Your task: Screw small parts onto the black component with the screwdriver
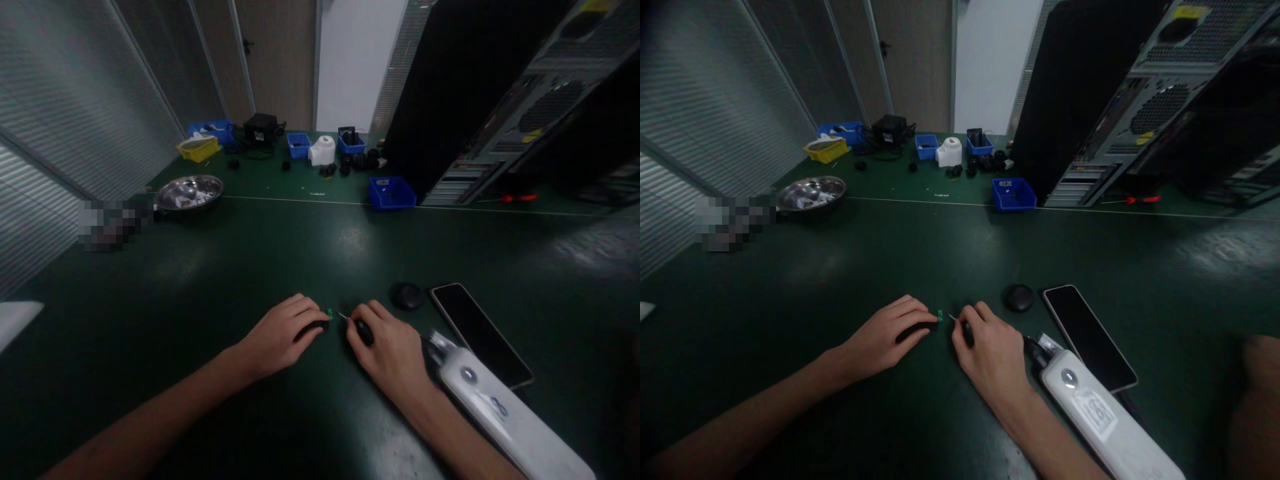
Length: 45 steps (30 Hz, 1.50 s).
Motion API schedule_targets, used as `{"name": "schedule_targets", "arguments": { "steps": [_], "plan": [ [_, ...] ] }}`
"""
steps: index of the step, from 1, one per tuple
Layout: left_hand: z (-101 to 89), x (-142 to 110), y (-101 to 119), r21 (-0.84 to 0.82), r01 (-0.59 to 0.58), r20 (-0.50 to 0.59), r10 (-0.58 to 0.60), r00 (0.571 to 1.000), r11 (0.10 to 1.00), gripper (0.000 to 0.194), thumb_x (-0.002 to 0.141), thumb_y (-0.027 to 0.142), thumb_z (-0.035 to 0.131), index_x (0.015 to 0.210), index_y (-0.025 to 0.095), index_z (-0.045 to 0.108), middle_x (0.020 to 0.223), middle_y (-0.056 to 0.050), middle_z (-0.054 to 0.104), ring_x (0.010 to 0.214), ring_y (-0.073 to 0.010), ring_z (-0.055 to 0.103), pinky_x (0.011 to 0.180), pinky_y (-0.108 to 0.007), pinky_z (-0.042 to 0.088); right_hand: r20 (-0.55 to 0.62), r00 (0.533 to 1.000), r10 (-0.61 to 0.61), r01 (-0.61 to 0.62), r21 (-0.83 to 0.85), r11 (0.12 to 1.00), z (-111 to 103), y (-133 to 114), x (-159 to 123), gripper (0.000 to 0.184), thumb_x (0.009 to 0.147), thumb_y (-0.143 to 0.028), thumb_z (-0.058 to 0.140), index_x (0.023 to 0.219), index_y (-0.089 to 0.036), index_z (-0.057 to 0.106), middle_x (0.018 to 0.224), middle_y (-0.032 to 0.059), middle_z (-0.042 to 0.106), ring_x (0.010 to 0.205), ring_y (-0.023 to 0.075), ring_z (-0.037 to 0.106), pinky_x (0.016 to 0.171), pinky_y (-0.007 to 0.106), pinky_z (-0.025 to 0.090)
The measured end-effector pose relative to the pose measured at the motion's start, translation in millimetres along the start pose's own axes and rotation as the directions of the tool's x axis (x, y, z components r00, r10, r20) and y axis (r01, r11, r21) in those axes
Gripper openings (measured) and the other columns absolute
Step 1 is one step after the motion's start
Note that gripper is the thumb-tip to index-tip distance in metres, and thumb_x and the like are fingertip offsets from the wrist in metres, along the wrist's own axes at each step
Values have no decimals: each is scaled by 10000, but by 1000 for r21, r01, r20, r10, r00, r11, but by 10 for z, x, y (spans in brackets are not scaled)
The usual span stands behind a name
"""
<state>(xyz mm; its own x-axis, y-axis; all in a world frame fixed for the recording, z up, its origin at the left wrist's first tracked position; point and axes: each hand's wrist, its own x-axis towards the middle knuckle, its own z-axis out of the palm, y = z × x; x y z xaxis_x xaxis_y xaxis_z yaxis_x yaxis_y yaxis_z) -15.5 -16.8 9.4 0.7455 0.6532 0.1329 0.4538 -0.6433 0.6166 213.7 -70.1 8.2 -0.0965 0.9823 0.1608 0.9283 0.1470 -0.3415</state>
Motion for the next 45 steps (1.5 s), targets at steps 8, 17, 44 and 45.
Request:
{"name": "schedule_targets", "arguments": {
  "steps": [8, 17, 44, 45],
  "plan": [
    [-61, 106, -26, 117, -135, 89, 125, 988, 984, 320, 1043, 192, 462, 1310, 233, 633, 1322, -68, 661, 1291, -226, 542, 1094, -434, 421, -27, 998, 63, -62, 23, 998, 33, 42, -3, 178, 990, -339, 530, 885, -248, 641, 882, 2, 652, 704, 157, 623, 599, 282, 348],
    [-1053, -330, -1119, 288, 430, -290, -350, 891, 856, 425, 1052, 345, 437, 1403, 133, 549, 1336, -93, 622, 1201, -223, 591, 1076, -395, 453, 18, 997, 79, -81, 118, 990, -20, 30, 14, 215, 1004, -353, 489, 888, -239, 630, 910, 9, 636, 731, 161, 617, 640, 278, 384],
    [-1837, -1766, -2370, 295, 889, -808, -405, 428, 351, 524, 969, 418, 416, 1229, 61, 698, 1170, -168, 645, 1039, -287, 571, 1048, -436, 400, 42, 995, 87, -91, 131, 987, 24, 52, 24, 227, 1003, -403, 505, 896, -257, 641, 913, -11, 646, 734, 155, 612, 641, 274, 359],
    [-1836, -1756, -2360, 314, 888, -804, -404, 437, 336, 530, 974, 419, 403, 1227, 60, 699, 1159, -172, 645, 1024, -290, 569, 1027, -435, 413, 40, 996, 84, -88, 132, 987, 24, 52, 26, 229, 1004, -402, 504, 896, -255, 641, 910, -9, 645, 734, 155, 612, 641, 275, 358]
  ]
}}
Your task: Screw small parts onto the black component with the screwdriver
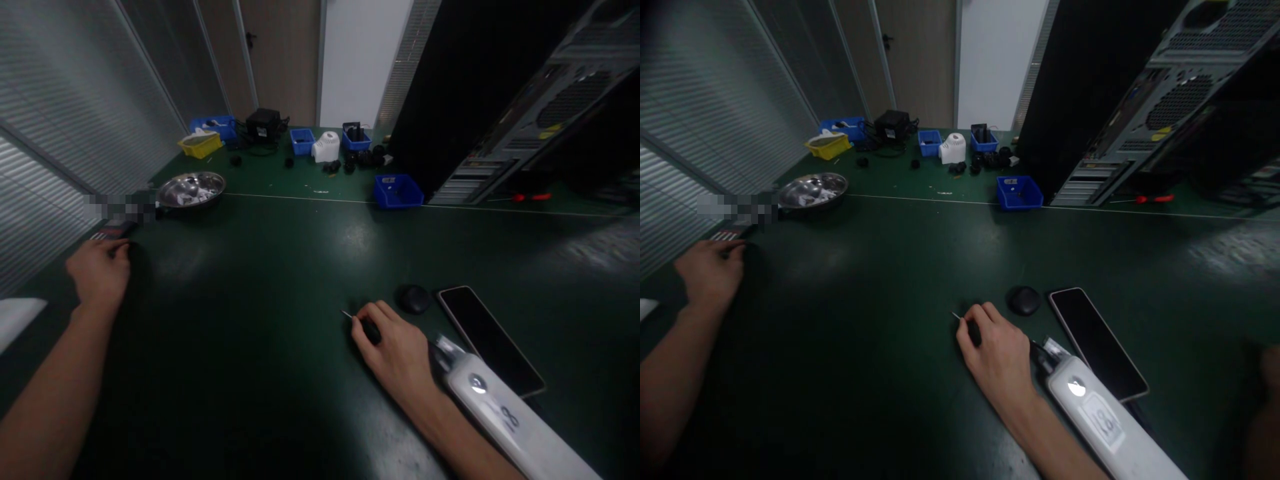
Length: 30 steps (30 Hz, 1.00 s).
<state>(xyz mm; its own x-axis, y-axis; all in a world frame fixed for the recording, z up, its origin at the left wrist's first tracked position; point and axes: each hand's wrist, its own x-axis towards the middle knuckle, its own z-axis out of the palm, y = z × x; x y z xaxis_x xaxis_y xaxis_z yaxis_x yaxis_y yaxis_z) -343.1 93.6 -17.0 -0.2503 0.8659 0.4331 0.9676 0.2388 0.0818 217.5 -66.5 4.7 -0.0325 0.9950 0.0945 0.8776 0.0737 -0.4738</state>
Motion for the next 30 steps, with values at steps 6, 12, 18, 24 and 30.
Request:
{"name": "schedule_targets", "arguments": {
  "steps": [6, 12, 18, 24, 30],
  "plan": [
    [-68, -14, 103, 163, -90, 56, 81, 995, 983, 531, 979, 376, 370, 1255, 61, 696, 1087, -195, 603, 933, -316, 511, 849, -425, 468, -8, 1000, -6, 6, 9, 1000, -9, -10, 6, 230, 1002, -394, 502, 887, -249, 639, 902, -5, 647, 729, 153, 612, 642, 273, 357],
    [-90, -44, 135, 153, -100, 26, 97, 995, 983, 503, 981, 348, 384, 1247, 50, 690, 1098, -181, 593, 959, -301, 513, 866, -397, 461, -4, 1000, 3, -3, -6, 1000, -1, -9, 2, 230, 1004, -399, 498, 885, -257, 634, 902, -16, 641, 731, 156, 614, 641, 273, 356],
    [-65, -37, 111, 156, -97, 31, 93, 995, 983, 519, 980, 365, 375, 1233, 54, 705, 1127, -192, 600, 927, -311, 513, 833, -410, 462, -1, 1000, 5, -5, -23, 1000, 13, 10, 5, 237, 1003, -409, 498, 886, -257, 637, 908, -13, 648, 738, 162, 616, 640, 273, 353],
    [-85, -19, 122, 145, -83, 34, 79, 996, 986, 489, 967, 341, 393, 1219, 42, 688, 1144, -184, 622, 973, -304, 534, 913, -405, 447, -5, 1000, -4, 4, -3, 1000, 18, 23, -1, 239, 1004, -407, 501, 893, -248, 642, 899, -7, 644, 719, 152, 609, 634, 275, 349],
    [-85, -21, 126, 156, -85, 56, 77, 995, 984, 483, 987, 356, 365, 1227, 71, 673, 1180, -183, 595, 1031, -313, 531, 920, -396, 440, -10, 1000, 1, -1, -17, 1000, 15, 8, 2, 223, 999, -395, 510, 887, -252, 639, 899, -14, 640, 734, 157, 617, 645, 281, 360]
  ]
}}
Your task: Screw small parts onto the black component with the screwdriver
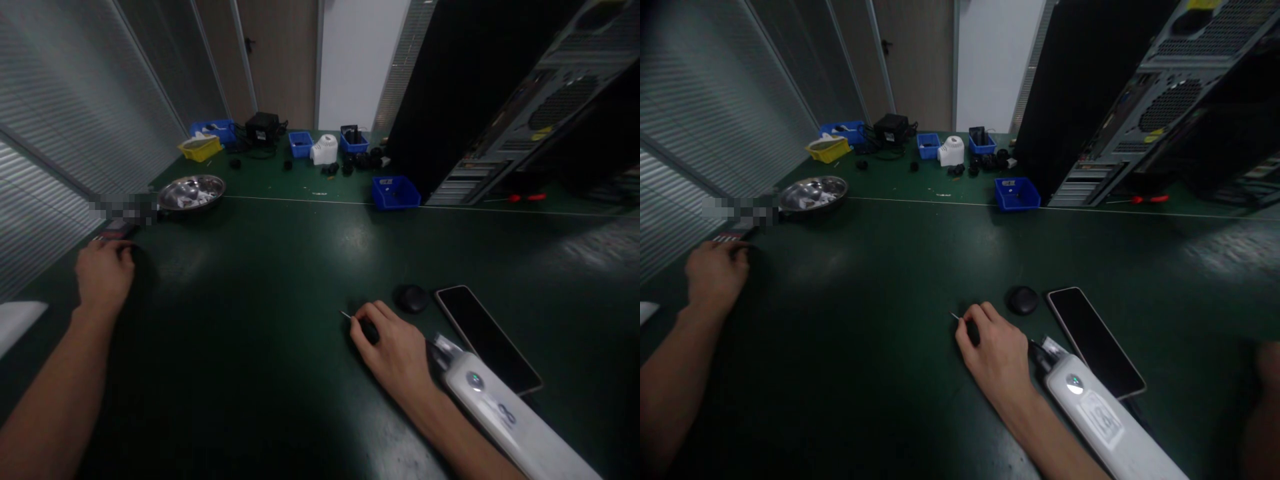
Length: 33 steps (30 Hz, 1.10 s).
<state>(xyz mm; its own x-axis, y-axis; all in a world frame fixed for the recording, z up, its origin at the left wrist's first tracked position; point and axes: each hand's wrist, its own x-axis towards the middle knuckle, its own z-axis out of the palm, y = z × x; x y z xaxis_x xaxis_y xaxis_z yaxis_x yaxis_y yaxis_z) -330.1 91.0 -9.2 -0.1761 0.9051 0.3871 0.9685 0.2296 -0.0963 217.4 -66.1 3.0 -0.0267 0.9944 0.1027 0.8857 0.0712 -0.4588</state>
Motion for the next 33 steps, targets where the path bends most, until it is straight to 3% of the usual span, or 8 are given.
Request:
{"name": "schedule_targets", "arguments": {
  "steps": [12, 20, 26, 33],
  "plan": [
    [39, 31, -19, -6, -24, -13, 24, 1000, 1000, 412, 952, 308, 425, 1178, 51, 655, 1135, -188, 598, 1051, -328, 518, 954, -429, 434, 6, 1000, -14, 14, 6, 1000, -16, -7, 3, 232, 1005, -398, 511, 897, -246, 650, 906, -6, 649, 719, 147, 620, 625, 282, 369],
    [41, 7, -55, 0, -36, -6, 36, 999, 999, 521, 988, 377, 355, 1230, 50, 680, 1210, -204, 585, 1048, -334, 530, 904, -415, 445, 6, 1000, -4, 4, -12, 1000, -15, -15, 0, 233, 1006, -395, 504, 897, -249, 650, 912, -11, 655, 738, 151, 628, 640, 276, 377],
    [9, 0, -60, -46, 52, 15, -51, 999, 998, 490, 987, 357, 397, 1206, 42, 702, 1156, -189, 657, 1030, -310, 572, 933, -403, 429, 2, 1000, -16, 16, -16, 1000, -10, -6, 3, 228, 1002, -391, 510, 901, -245, 652, 919, -3, 659, 732, 152, 628, 636, 273, 382],
    [-67, -36, 1, -83, 156, 28, -154, 988, 984, 540, 978, 466, 431, 1202, 57, 703, 1148, -188, 643, 957, -288, 574, 887, -365, 430, -7, 999, -31, 31, -12, 999, 5, 16, -2, 223, 1002, -393, 510, 912, -247, 653, 924, 1, 661, 722, 152, 626, 629, 273, 379]
  ]
}}
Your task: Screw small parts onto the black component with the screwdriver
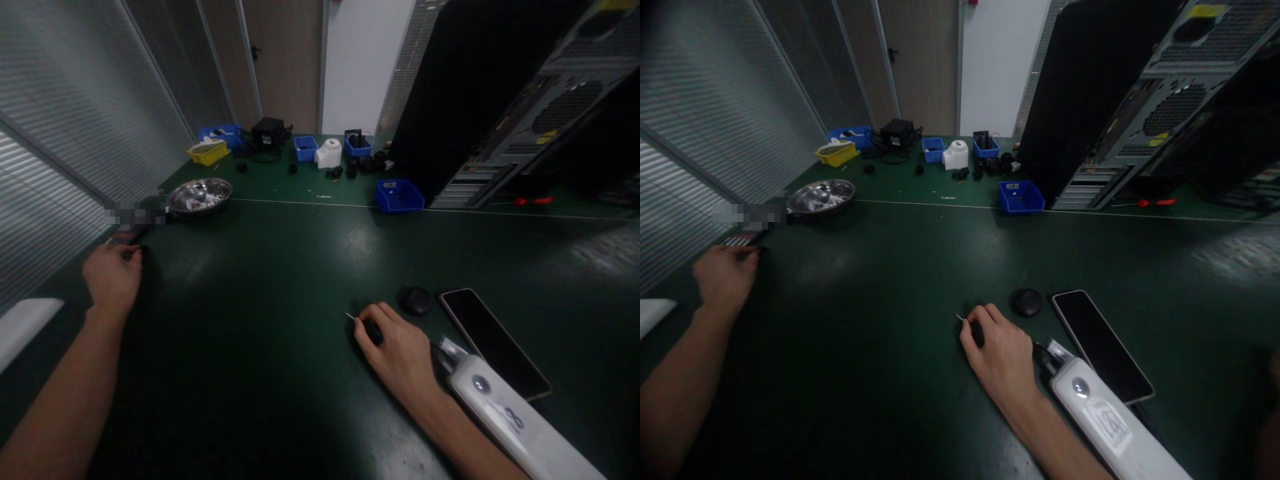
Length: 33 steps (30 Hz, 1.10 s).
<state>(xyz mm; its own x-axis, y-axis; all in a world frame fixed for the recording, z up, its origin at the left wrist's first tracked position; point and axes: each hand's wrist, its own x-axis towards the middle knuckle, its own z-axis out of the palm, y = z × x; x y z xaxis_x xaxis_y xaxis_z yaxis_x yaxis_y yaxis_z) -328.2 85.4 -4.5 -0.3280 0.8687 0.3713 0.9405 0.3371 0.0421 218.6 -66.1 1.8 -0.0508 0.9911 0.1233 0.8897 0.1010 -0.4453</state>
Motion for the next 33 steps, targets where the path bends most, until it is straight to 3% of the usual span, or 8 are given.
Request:
{"name": "schedule_targets", "arguments": {
  "steps": [9, 12, 15, 18, 20, 22, 24, 33],
  "plan": [
    [-2, 41, 53, -143, 36, 22, -33, 999, 989, 442, 946, 463, 546, 1150, 103, 702, 1071, -127, 697, 933, -258, 610, 862, -358, 443, 2, 1000, -4, 4, -11, 1000, -25, -41, -14, 211, 1000, -367, 508, 907, -241, 649, 929, -5, 659, 752, 153, 626, 649, 272, 386],
    [-194, 0, 534, -293, -68, -58, 53, 997, 954, 368, 932, 437, 597, 1083, 122, 713, 1050, -101, 706, 962, -250, 626, 908, -374, 451, -5, 1000, 2, -2, -14, 1000, -26, -52, -13, 207, 999, -368, 515, 903, -242, 648, 920, -8, 655, 763, 154, 629, 648, 270, 384],
    [-488, -329, 1334, -514, -285, -130, 255, 958, 809, 240, 931, 365, 626, 1022, 153, 694, 1025, -79, 707, 910, -224, 640, 859, -366, 486, -17, 1000, 0, 0, -14, 1000, -19, -51, -10, 209, 998, -363, 515, 899, -240, 651, 910, -8, 656, 757, 152, 629, 646, 268, 385],
    [-725, -976, 2149, -759, -438, -102, 576, 811, 482, 112, 968, 319, 595, 994, 232, 660, 1079, -73, 694, 936, -225, 654, 789, -384, 519, -24, 1000, -8, 8, -1, 1000, -11, -47, -8, 216, 997, -365, 513, 901, -237, 658, 906, -4, 660, 742, 147, 627, 636, 265, 385],
    [-790, -1440, 2535, -854, -454, -95, 779, 619, 256, 64, 982, 265, 575, 989, 266, 639, 1065, -82, 691, 960, -233, 657, 822, -424, 532, -28, 1000, -6, 6, 3, 1000, -5, -44, -8, 213, 994, -367, 519, 900, -239, 660, 900, -6, 663, 732, 145, 625, 631, 264, 383],
    [-784, -1787, 2744, -868, -470, -98, 871, 481, 162, 81, 989, 225, 556, 978, 274, 620, 991, -76, 695, 926, -233, 654, 820, -444, 530, -34, 999, 3, -3, 2, 1000, -2, -45, -8, 201, 988, -362, 530, 895, -242, 662, 894, -8, 665, 725, 144, 624, 628, 265, 377],
    [-736, -1955, 2800, -863, -481, -76, 901, 427, 155, 91, 990, 201, 548, 989, 269, 609, 976, -74, 693, 921, -237, 646, 819, -453, 526, -38, 999, 10, -10, 6, 1000, -2, -49, -8, 192, 982, -354, 537, 887, -242, 661, 889, -7, 667, 728, 147, 625, 630, 267, 373],
    [-548, -1829, 2665, -895, -358, 16, 823, 568, 265, 82, 993, 248, 582, 1038, 290, 637, 1034, -60, 689, 999, -230, 621, 856, -438, 533, -24, 996, -85, 88, 179, 980, -13, -66, -15, 190, 996, -350, 523, 910, -235, 646, 895, 1, 650, 757, 144, 610, 668, 264, 387]
  ]
}}
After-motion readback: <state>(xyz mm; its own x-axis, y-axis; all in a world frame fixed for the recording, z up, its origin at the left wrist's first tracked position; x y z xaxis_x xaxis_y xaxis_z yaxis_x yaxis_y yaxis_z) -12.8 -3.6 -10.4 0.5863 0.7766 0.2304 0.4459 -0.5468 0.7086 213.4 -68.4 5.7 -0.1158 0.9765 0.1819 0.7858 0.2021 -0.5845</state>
